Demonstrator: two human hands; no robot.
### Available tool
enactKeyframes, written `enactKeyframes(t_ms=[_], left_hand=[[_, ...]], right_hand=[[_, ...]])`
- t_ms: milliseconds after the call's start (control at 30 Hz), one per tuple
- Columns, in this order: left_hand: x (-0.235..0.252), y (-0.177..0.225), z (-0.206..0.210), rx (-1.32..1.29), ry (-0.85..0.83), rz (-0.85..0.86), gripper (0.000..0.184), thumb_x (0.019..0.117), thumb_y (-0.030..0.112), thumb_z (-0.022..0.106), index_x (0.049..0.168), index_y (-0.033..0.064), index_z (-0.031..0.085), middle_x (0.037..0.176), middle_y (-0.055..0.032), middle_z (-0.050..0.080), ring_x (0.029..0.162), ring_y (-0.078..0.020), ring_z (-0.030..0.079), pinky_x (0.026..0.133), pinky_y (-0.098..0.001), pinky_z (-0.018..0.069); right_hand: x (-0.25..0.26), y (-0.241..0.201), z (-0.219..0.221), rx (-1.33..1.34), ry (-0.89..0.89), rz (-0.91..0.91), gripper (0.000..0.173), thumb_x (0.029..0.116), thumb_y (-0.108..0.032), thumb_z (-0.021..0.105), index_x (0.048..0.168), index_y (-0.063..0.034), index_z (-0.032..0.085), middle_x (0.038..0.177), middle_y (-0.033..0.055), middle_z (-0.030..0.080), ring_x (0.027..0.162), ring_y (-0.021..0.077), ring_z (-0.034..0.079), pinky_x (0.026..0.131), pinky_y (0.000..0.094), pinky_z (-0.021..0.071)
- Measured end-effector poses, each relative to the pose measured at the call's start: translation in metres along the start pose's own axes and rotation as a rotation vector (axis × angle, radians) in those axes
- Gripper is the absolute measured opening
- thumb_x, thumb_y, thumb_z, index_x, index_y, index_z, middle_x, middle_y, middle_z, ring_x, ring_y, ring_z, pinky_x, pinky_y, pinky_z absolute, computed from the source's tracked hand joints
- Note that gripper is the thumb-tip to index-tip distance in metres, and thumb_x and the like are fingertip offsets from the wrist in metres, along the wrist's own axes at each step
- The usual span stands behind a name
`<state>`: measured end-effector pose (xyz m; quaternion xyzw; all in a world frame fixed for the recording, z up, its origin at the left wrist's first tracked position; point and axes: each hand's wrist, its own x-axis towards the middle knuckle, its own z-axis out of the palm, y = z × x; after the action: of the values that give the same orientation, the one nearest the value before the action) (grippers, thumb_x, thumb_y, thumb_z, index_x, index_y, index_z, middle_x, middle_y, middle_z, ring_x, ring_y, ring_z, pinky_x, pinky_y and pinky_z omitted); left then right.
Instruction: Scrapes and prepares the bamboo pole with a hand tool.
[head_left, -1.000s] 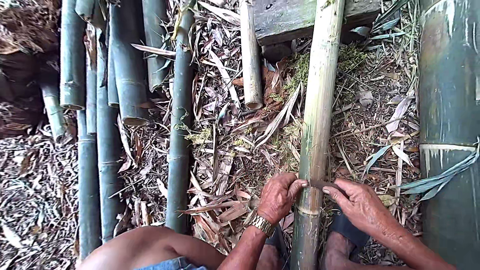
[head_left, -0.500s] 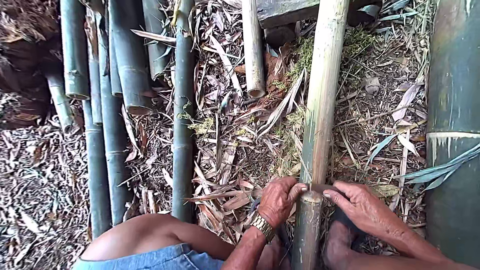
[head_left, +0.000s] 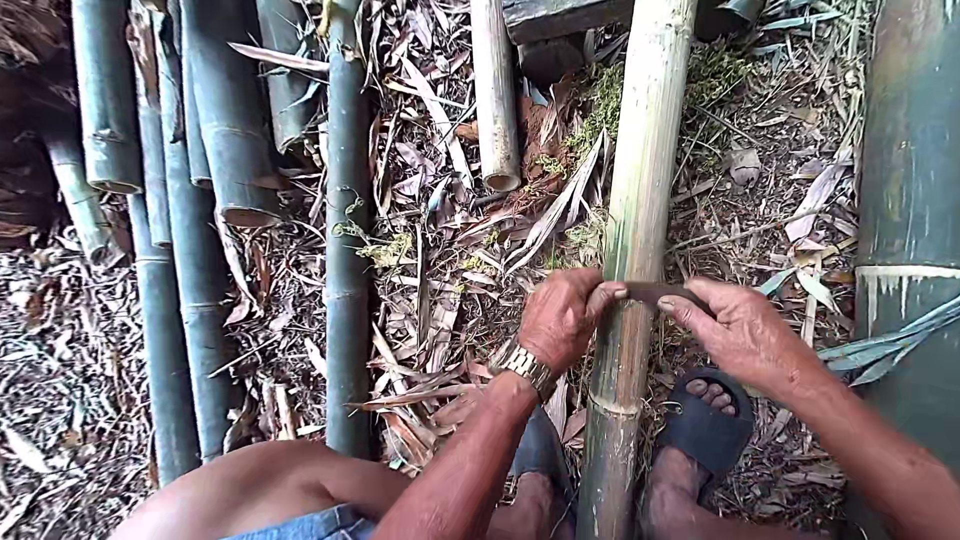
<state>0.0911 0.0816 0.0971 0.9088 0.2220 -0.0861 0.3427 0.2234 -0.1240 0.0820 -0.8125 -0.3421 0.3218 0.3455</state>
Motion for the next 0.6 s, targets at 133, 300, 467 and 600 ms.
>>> enactKeyframes(t_ms=[133, 300, 467, 600], left_hand=[[-0.067, -0.011, 0.028, -0.009, -0.021, -0.036, 0.049, 0.1048, 0.052, 0.051, 0.078, 0.014, 0.065, 0.072, 0.0012, 0.058, 0.075, -0.016, 0.061, 0.072, -0.0385, 0.051], [-0.045, -0.005, 0.011, -0.059, 0.035, 0.062, 0.042, 0.1069, 0.042, 0.053, 0.079, 0.0118, 0.063, 0.072, -0.0027, 0.058, 0.068, -0.019, 0.058, 0.063, -0.041, 0.049], [-0.126, -0.017, 0.046, -0.104, -0.212, -0.102, 0.061, 0.1064, 0.057, 0.042, 0.089, 0.0046, 0.07, 0.084, -0.0095, 0.068, 0.089, -0.0249, 0.067, 0.087, -0.0448, 0.0524], [-0.096, -0.017, 0.037, -0.074, -0.069, -0.01, 0.048, 0.1059, 0.047, 0.052, 0.086, 0.0071, 0.071, 0.079, -0.0052, 0.067, 0.083, -0.0202, 0.067, 0.081, -0.0413, 0.0535]], right_hand=[[-0.051, 0.015, 0.039, 0.041, -0.035, 0.001, 0.04, 0.101, -0.056, 0.053, 0.081, -0.0227, 0.062, 0.063, -0.0089, 0.051, 0.055, 0.0048, 0.051, 0.05, 0.0286, 0.0445], [-0.027, -0.001, 0.02, -0.064, 0.015, -0.01, 0.035, 0.1029, -0.047, 0.057, 0.081, -0.0197, 0.061, 0.061, -0.005, 0.053, 0.051, 0.0103, 0.053, 0.046, 0.0339, 0.0445], [-0.092, 0.021, 0.055, 0.206, -0.382, 0.089, 0.047, 0.1032, -0.053, 0.053, 0.09, -0.0104, 0.068, 0.072, 0.0027, 0.06, 0.066, 0.0136, 0.059, 0.065, 0.0373, 0.0504], [-0.067, 0.011, 0.031, 0.142, -0.353, 0.11, 0.04, 0.1045, -0.052, 0.05, 0.086, -0.0198, 0.065, 0.066, -0.0047, 0.054, 0.058, 0.008, 0.053, 0.056, 0.0305, 0.046]])
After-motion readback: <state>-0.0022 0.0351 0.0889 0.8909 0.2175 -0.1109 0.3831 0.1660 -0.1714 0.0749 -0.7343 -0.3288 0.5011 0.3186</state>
